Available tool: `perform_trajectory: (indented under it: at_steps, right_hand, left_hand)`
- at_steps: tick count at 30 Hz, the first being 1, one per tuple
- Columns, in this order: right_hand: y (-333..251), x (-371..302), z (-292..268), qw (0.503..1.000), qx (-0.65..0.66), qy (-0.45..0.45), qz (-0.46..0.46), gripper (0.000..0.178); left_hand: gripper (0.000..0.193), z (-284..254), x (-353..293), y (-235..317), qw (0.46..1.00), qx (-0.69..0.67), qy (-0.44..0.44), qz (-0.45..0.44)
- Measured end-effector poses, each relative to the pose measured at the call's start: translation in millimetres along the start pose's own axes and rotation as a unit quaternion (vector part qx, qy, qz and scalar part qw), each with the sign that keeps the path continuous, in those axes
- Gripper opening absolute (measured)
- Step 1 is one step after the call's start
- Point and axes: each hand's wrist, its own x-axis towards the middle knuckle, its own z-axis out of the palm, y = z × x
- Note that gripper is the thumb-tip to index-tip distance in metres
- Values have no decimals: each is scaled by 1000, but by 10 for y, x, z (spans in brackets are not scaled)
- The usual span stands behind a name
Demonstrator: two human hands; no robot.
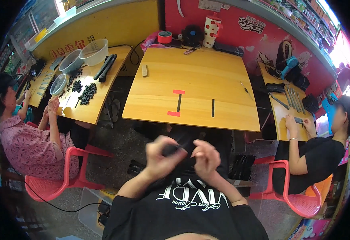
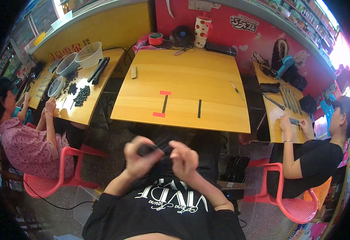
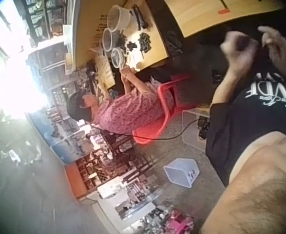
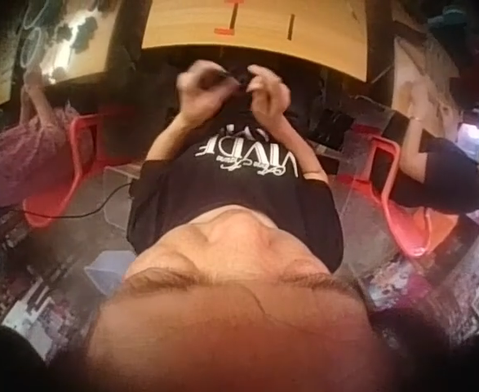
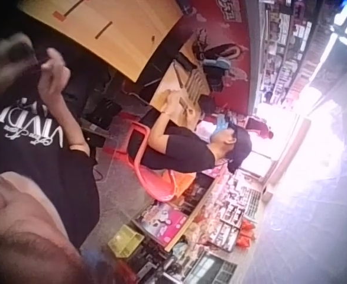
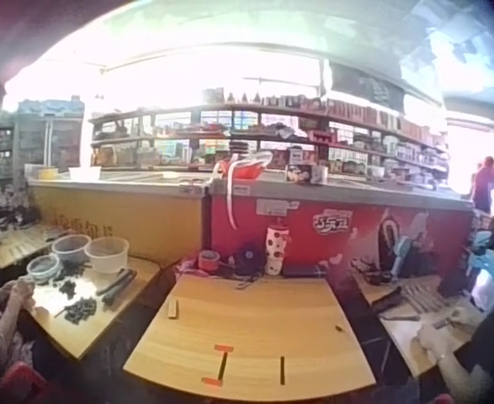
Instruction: Assembling and attaching small buckles or components to black fabric straps at a workbench.
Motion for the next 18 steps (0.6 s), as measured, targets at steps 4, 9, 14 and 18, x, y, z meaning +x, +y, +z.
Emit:
perform_trajectory:
  at_steps: [4,9,14,18]
  right_hand:
    - [20,-27,-401,990,-33,86,110,34]
    - [209,228,-1121,936,-15,292,194,31]
    - [-20,290,-392,991,-76,105,29,41]
    - [-144,286,332,997,63,30,-43,37]
  left_hand:
    - [22,-624,91,-374,912,-202,281,-219]
    - [23,-2210,-229,-517,862,-77,487,-118]
    - [31,-1574,-183,57,998,-47,50,-8]
    - [33,-566,135,59,957,91,-259,89]
